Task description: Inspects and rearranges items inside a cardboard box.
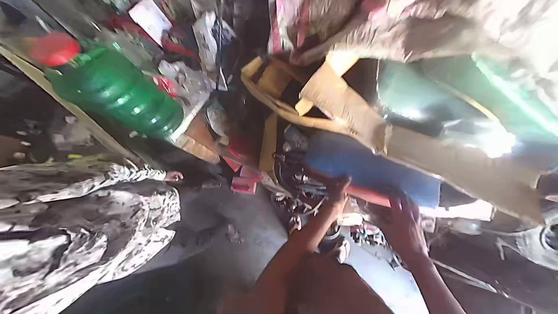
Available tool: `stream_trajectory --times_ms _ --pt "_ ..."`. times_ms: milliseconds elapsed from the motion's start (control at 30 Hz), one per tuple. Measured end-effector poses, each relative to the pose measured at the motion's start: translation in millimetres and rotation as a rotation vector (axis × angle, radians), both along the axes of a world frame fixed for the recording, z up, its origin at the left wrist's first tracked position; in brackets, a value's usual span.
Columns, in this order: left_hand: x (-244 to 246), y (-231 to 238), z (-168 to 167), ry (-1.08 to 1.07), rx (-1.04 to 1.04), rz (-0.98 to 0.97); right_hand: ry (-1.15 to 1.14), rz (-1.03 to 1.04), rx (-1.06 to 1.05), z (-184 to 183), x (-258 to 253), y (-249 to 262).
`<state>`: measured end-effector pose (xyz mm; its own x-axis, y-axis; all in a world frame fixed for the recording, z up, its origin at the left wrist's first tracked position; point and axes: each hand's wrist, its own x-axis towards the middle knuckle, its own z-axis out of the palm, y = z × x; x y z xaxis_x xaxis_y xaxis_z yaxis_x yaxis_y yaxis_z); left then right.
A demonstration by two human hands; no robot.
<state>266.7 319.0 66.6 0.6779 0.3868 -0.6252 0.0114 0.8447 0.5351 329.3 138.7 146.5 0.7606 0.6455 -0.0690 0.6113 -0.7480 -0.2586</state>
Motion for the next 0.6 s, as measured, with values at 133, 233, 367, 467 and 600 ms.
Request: stream_trajectory --times_ms 133,233,367,467,600 --pt "2.0 12.7 -2.9 0.109 0.044 -0.167 -0.111 -0.033 -0.141 -17.5 6.4 25.9" --pt "-8.8 8.7 -9.3 0.103 0.091 -0.284 -0.141 0.021 -0.204 -24.1 14.2 47.9" --pt "-36.2 33.0 -12.2 0.089 0.175 -0.509 -0.211 0.077 -0.292 -38.6 39.1 74.6" --pt "-99.7 48.2 -8.0 -0.010 0.325 -0.525 -0.243 0.090 -0.284 -47.2 45.7 64.9" --pt "-174.2 67.2 -56.1 0.159 0.424 -0.307 -0.274 0.103 -0.269 -51.0 44.5 64.1"
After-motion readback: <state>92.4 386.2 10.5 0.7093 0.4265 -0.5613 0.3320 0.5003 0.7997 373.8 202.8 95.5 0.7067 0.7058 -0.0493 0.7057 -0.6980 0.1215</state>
